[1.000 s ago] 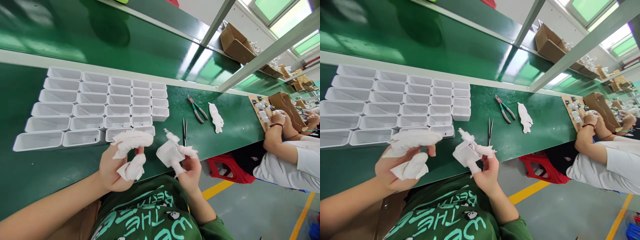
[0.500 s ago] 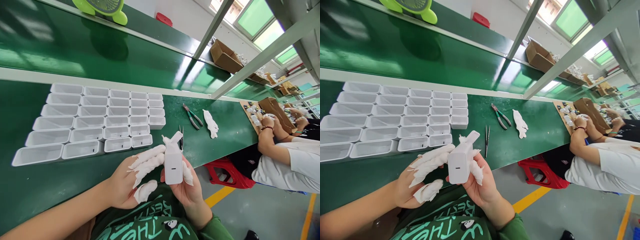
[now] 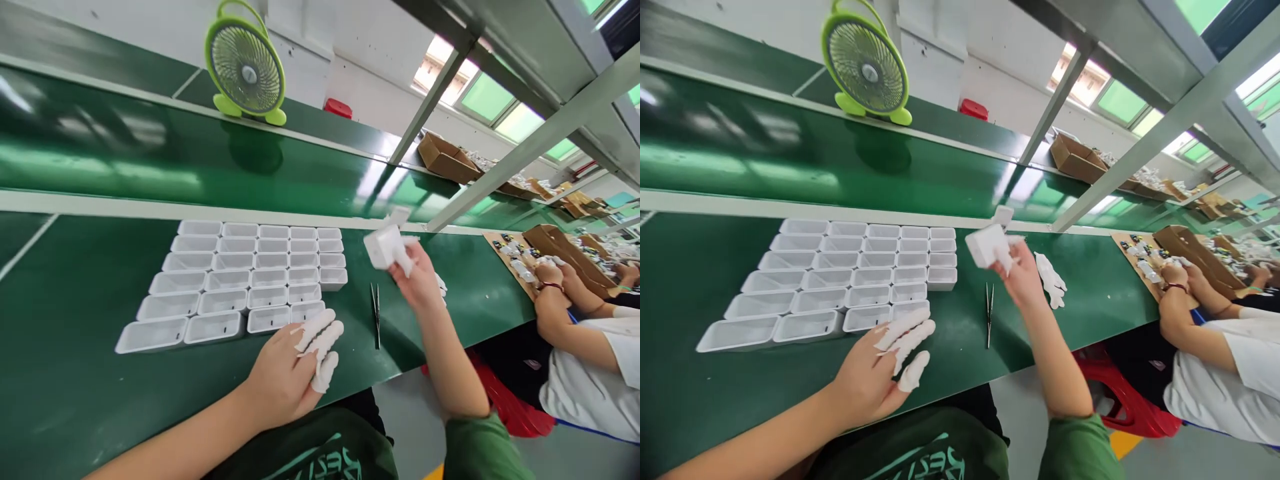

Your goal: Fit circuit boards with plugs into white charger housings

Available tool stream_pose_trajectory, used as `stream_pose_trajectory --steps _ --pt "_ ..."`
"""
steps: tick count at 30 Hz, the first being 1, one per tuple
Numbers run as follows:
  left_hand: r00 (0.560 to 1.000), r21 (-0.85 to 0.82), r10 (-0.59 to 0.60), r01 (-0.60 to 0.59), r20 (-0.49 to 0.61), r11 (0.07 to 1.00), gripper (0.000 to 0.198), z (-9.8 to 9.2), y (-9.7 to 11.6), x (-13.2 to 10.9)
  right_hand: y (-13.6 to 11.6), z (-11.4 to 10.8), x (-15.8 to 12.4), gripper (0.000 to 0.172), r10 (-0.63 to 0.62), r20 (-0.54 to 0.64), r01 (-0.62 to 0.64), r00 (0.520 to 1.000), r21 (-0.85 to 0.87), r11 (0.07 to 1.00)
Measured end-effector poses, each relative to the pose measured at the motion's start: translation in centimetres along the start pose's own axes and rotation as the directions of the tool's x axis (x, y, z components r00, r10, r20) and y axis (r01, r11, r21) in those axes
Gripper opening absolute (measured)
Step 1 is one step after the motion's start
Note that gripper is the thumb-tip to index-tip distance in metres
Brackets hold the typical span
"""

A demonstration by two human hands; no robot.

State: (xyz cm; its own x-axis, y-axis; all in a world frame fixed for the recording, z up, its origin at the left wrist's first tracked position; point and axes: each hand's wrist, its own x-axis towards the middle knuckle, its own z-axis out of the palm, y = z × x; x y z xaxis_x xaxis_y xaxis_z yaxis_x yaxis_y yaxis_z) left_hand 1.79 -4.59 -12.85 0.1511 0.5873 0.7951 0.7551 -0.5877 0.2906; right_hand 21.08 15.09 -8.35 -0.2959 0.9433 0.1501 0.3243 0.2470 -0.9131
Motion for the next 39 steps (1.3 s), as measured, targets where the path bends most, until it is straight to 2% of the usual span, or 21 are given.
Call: stream_pose_trajectory --steps 3,5,7,10,13,16,20,23,26,29,31,34,35,36,37,39 --pt "0.998 0.135 0.008 -0.017 0.065 0.991 0.026 0.5 -0.1 -0.1 1.1 0.5 9.3 0.022 -0.017 -0.091 0.004 0.996 -0.146 0.989" --pt "0.996 0.183 0.022 -0.038 0.091 0.982 0.022 0.9 -0.2 -0.5 1.7 1.6 13.6 0.022 -0.032 -0.157 -0.008 0.987 -0.247 0.969" --pt "0.995 0.225 0.032 -0.052 0.095 0.973 0.019 1.2 -0.3 -0.7 2.4 2.9 16.1 0.024 -0.051 -0.201 -0.015 0.978 -0.313 0.950" --pt "0.997 0.264 0.046 -0.061 0.063 0.963 0.017 1.2 -0.4 -0.7 3.3 4.4 17.6 0.029 -0.070 -0.221 -0.016 0.973 -0.365 0.931" --pt "0.999 0.296 0.037 -0.040 0.014 0.954 0.014 1.0 -0.3 -0.4 3.6 4.7 17.3 0.031 -0.093 -0.206 0.006 0.974 -0.390 0.921" --pt "0.999 0.382 -0.017 -0.001 0.043 0.924 0.016 1.0 -0.3 -0.2 3.3 4.2 15.1 0.035 -0.151 -0.169 0.073 0.974 -0.395 0.916" --pt "0.992 0.454 -0.086 0.036 0.090 0.890 0.022 1.3 -0.7 -0.4 2.7 3.8 8.9 0.037 -0.255 -0.041 0.223 0.966 -0.370 0.902" --pt "0.991 0.449 -0.107 0.062 0.075 0.891 0.023 1.3 -1.0 -0.5 2.4 3.8 4.0 0.031 -0.377 0.058 0.372 0.925 -0.352 0.859" --pt "0.990 0.428 -0.124 0.086 0.061 0.900 0.023 1.3 -1.2 -0.5 2.3 3.8 0.9 0.027 -0.508 0.144 0.525 0.849 -0.335 0.783" --pt "0.983 0.396 -0.160 0.112 0.090 0.912 0.017 1.1 -1.3 -0.4 1.8 3.5 -0.5 0.026 -0.596 0.227 0.637 0.770 -0.302 0.709" --pt "0.979 0.362 -0.179 0.133 0.097 0.923 0.012 0.8 -1.1 -0.3 1.4 3.2 -1.1 0.023 -0.668 0.338 0.748 0.663 -0.282 0.600" --pt "0.985 0.239 -0.167 0.152 0.041 0.959 0.014 0.4 -0.5 0.1 0.9 3.1 -2.4 0.007 -0.700 0.589 0.912 0.405 -0.212 0.350" --pt "0.987 0.189 -0.160 0.154 0.018 0.970 0.014 0.2 -0.4 0.3 0.8 3.3 -2.8 0.009 -0.676 0.655 0.939 0.338 -0.184 0.291" --pt "0.988 0.148 -0.155 0.154 0.002 0.977 0.015 0.0 -0.2 0.4 0.7 3.5 -3.4 0.014 -0.650 0.702 0.955 0.289 -0.162 0.249" --pt "0.988 0.118 -0.153 0.152 -0.001 0.981 0.016 -0.1 -0.1 0.5 0.7 3.8 -3.8 0.018 -0.633 0.729 0.963 0.262 -0.151 0.224" --pt "0.988 0.088 -0.153 0.150 0.026 0.985 0.020 -0.4 0.0 0.6 0.6 4.4 -4.7 0.022 -0.628 0.739 0.968 0.244 -0.146 0.204"
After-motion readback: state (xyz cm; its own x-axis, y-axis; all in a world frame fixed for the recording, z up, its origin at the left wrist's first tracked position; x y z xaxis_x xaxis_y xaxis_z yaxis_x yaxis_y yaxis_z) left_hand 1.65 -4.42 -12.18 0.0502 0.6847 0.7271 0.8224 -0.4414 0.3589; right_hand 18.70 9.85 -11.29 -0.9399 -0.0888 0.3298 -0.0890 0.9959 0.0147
